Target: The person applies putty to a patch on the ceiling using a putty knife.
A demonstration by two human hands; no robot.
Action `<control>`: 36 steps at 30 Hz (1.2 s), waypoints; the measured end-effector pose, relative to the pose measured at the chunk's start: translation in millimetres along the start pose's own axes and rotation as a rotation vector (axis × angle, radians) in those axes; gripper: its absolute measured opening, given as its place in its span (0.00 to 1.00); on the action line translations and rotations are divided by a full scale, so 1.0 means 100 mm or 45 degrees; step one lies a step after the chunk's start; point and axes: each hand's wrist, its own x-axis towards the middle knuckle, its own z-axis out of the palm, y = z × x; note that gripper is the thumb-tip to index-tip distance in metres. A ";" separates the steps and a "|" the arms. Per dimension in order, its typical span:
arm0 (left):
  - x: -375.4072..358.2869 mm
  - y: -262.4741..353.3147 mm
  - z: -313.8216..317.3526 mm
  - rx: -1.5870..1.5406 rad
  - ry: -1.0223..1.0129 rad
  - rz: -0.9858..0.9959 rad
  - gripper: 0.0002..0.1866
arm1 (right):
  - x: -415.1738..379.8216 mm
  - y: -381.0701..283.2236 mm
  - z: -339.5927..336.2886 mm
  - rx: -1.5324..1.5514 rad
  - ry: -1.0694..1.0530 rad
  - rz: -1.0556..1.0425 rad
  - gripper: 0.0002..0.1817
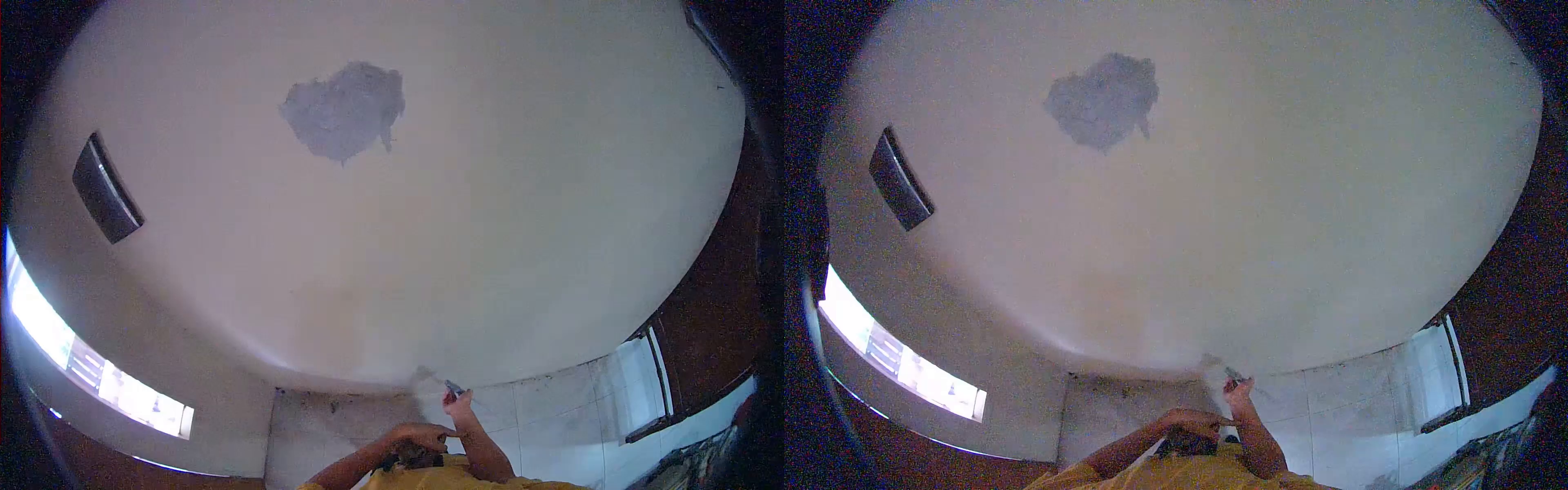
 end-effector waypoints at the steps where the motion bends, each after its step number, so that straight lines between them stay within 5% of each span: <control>1: -0.01 -0.01 0.00 -0.056 -0.015 -0.018 0.38 | -0.02 -0.01 0.01 -0.025 -0.011 -0.005 0.42; 5: -0.04 -0.36 0.00 -0.176 0.008 0.013 0.37 | -0.15 0.00 0.19 0.000 0.093 -0.046 0.40; 10: -0.33 0.44 -0.23 -0.428 -0.155 -0.266 0.36 | -0.20 0.05 0.26 0.006 -0.047 -0.046 0.36; 13: -0.04 -0.31 0.00 -0.178 -0.090 -0.027 0.36 | -0.03 0.02 0.19 -0.031 -0.062 0.006 0.36; 18: -0.19 0.02 -0.08 -0.098 -0.098 -0.148 0.35 | 0.08 0.05 0.11 -0.027 -0.128 0.018 0.36; 22: 0.07 -0.58 0.09 -0.235 -0.119 0.046 0.37 | 0.01 0.08 0.16 -0.054 -0.095 -0.015 0.36; 25: 0.03 -0.60 0.20 -0.306 -0.139 -0.208 0.39 | 0.03 0.05 0.15 -0.018 -0.078 -0.005 0.36; 29: -0.23 -0.19 0.07 -0.330 -0.012 -0.043 0.41 | 0.05 0.02 0.17 -0.055 -0.107 0.001 0.38; 36: -0.17 -0.57 0.14 -0.248 -0.020 -0.007 0.37 | 0.06 0.17 0.28 -0.074 -0.031 -0.023 0.39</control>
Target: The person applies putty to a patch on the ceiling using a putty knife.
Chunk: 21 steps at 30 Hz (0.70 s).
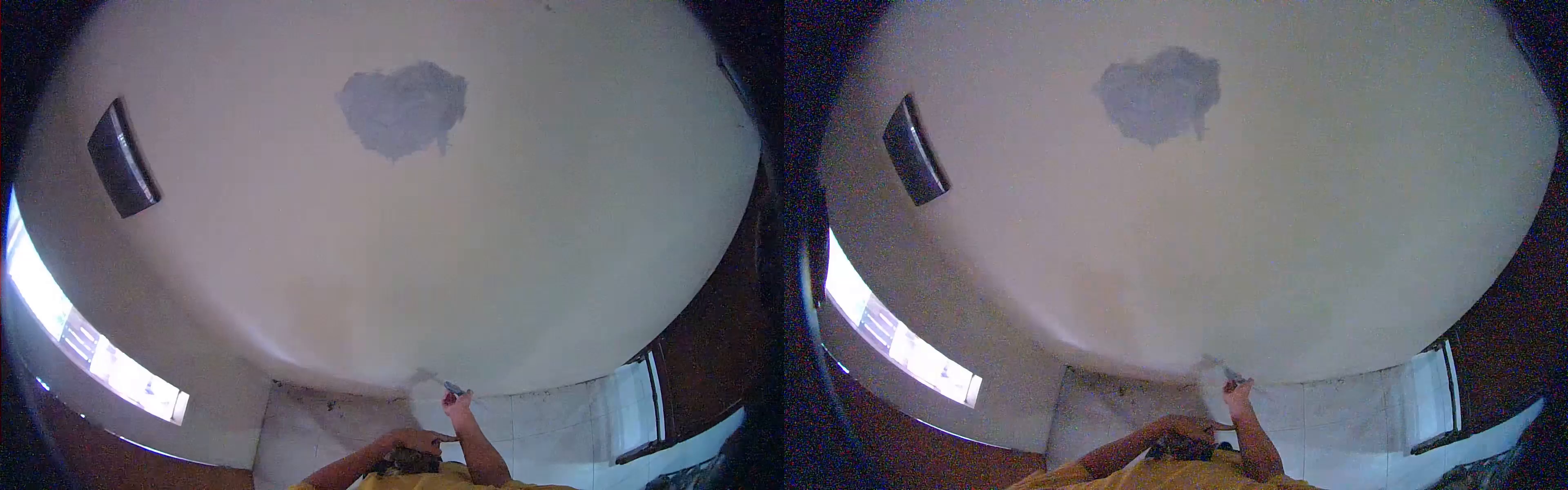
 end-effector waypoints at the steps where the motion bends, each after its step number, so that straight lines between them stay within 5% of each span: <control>1: -0.05 0.01 -0.01 0.054 -0.001 0.014 0.36 | 0.06 0.04 -0.01 0.003 0.004 -0.023 0.39; 7: -0.29 -0.05 -0.35 0.141 0.080 -0.029 0.38 | 0.18 0.32 0.01 -0.024 0.001 -0.057 0.36; 8: -0.49 0.09 -0.33 0.212 0.311 0.239 0.38 | 0.18 0.37 0.00 -0.009 -0.021 -0.042 0.36; 11: -0.53 0.12 -0.53 0.094 0.030 0.045 0.38 | 0.06 0.58 0.04 -0.038 0.061 -0.046 0.35; 15: -0.55 -0.23 -0.53 0.220 0.070 0.146 0.37 | -0.10 0.78 0.32 -0.062 0.103 -0.045 0.35; 21: -0.94 -0.08 -0.46 0.115 -0.006 -0.028 0.36 | -0.01 0.95 0.18 0.010 -0.021 0.010 0.37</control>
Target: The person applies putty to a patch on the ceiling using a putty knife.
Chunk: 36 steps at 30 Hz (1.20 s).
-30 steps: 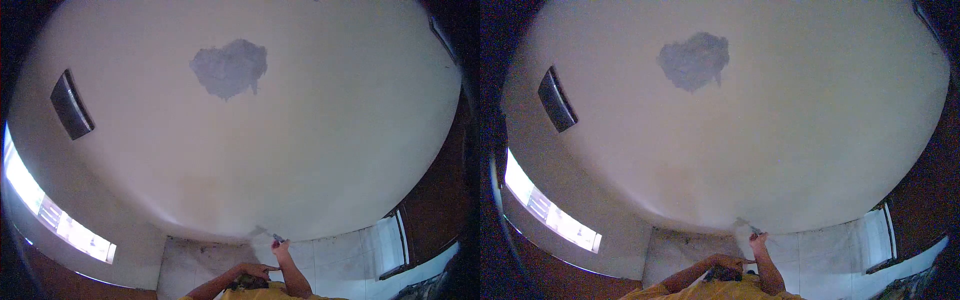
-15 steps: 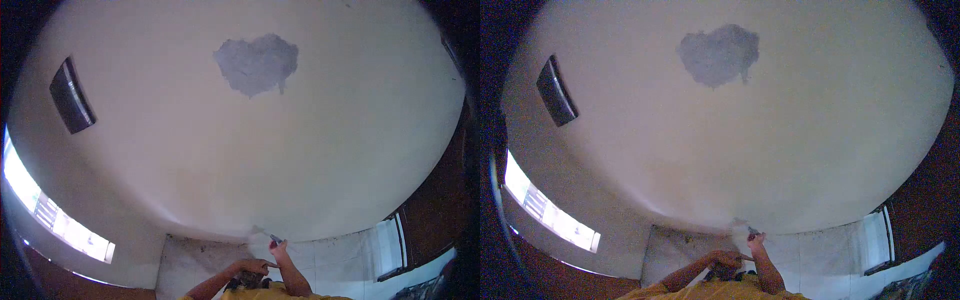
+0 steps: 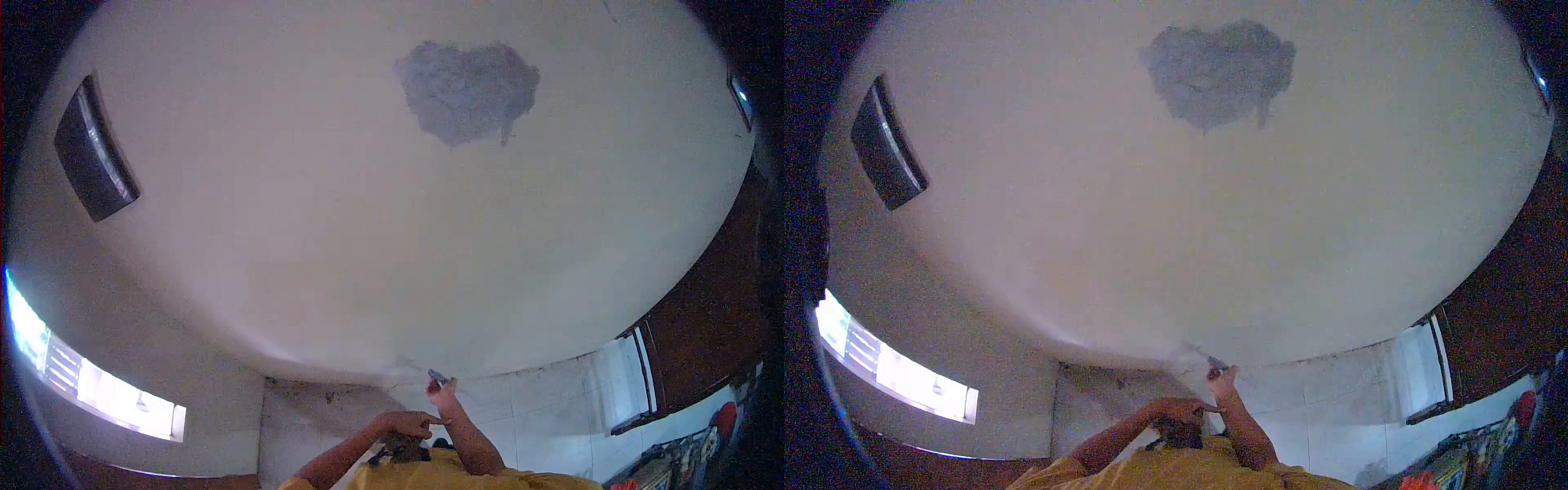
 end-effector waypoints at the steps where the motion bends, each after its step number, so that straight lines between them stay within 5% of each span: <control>1: -0.01 -0.04 0.03 -0.042 -0.014 -0.012 0.36 | -0.02 0.05 0.02 -0.026 0.020 -0.027 0.38; 6: 0.17 -0.63 0.23 0.090 0.038 0.186 0.36 | 0.01 0.15 -0.08 0.005 -0.037 -0.041 0.38; 12: -0.07 -0.09 0.07 0.126 -0.022 0.106 0.38 | -0.28 0.21 0.03 -0.016 -0.177 -0.062 0.38; 17: 0.32 -0.56 0.16 0.322 0.108 0.358 0.39 | -0.32 -0.01 0.15 0.056 -0.139 -0.183 0.40; 26: 0.44 -0.43 0.21 -0.020 -0.076 0.116 0.36 | -0.50 -0.43 0.17 0.267 -0.301 -0.203 0.38; 29: 0.20 0.04 0.03 0.085 -0.087 -0.001 0.35 | -0.30 -0.51 0.23 0.329 -0.083 -0.217 0.38; 34: 0.39 -0.38 -0.06 -0.004 0.057 0.281 0.34 | -0.15 -0.53 0.20 0.236 -0.169 -0.223 0.38; 36: 0.19 0.14 -0.20 0.082 0.016 0.110 0.34 | -0.14 -0.56 0.25 0.240 -0.200 -0.179 0.38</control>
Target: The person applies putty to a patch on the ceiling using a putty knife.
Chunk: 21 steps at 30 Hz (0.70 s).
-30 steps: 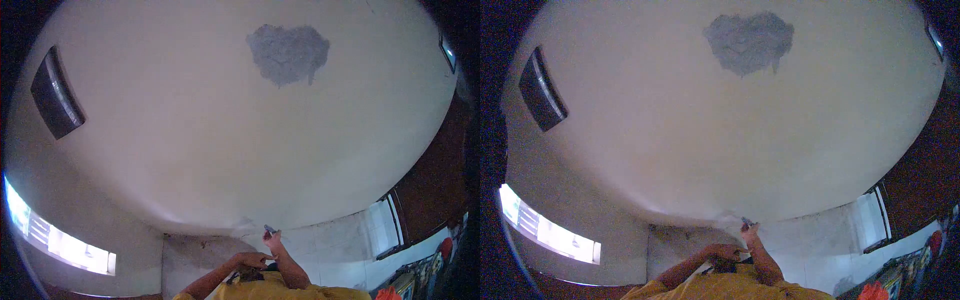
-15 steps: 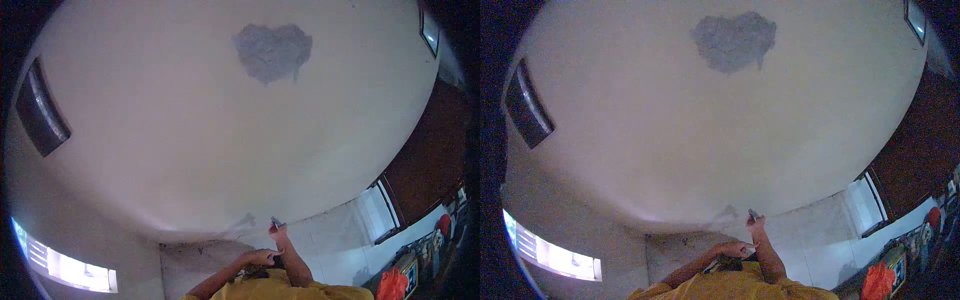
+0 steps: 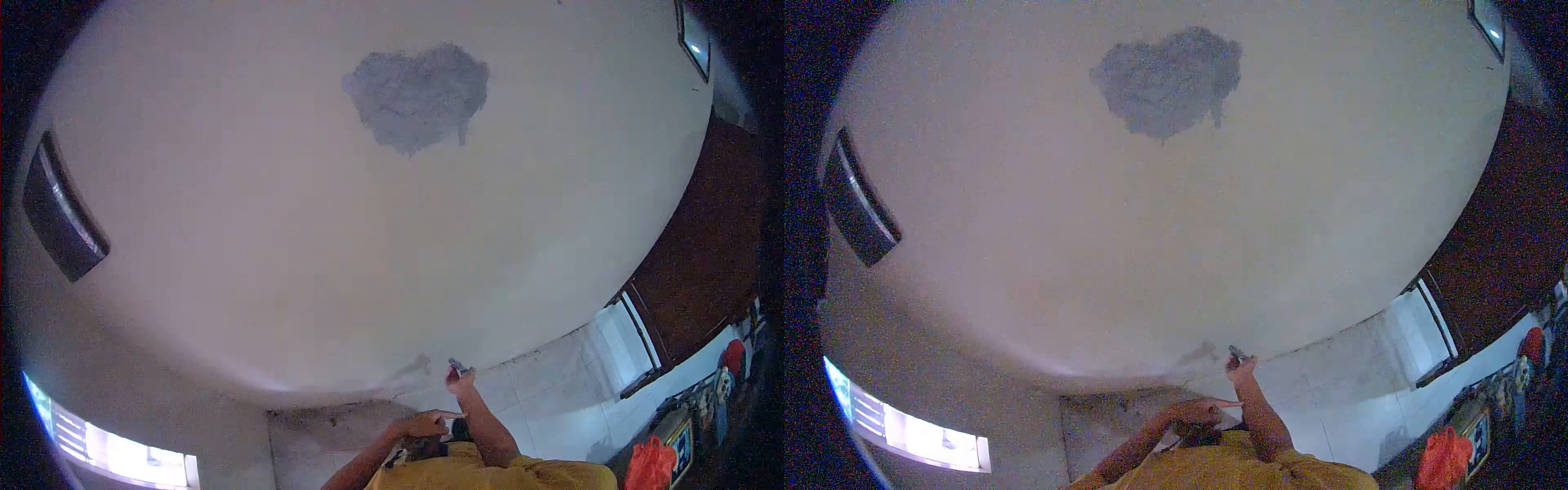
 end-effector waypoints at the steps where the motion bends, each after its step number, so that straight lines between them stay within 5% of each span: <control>1: 0.00 0.11 -0.05 0.011 -0.042 -0.065 0.33 | 0.00 -0.02 0.03 -0.010 0.009 0.010 0.38; 3: 0.06 0.24 -0.12 0.029 -0.129 -0.192 0.32 | 0.01 -0.07 0.10 -0.036 0.003 0.009 0.37; 7: 0.42 -0.24 -0.05 0.083 0.149 0.278 0.33 | 0.12 -0.10 0.27 -0.106 -0.059 -0.017 0.36; 11: 0.52 -0.09 -0.18 0.114 0.147 0.138 0.34 | 0.19 -0.21 0.41 -0.220 -0.169 -0.026 0.36; 15: 0.68 0.12 -0.37 0.211 0.060 -0.045 0.34 | 0.47 -0.39 0.42 -0.107 0.033 0.007 0.33; 21: 0.54 -0.30 -0.63 -0.109 0.404 0.117 0.30 | 0.48 -0.53 0.30 -0.281 0.116 -0.135 0.24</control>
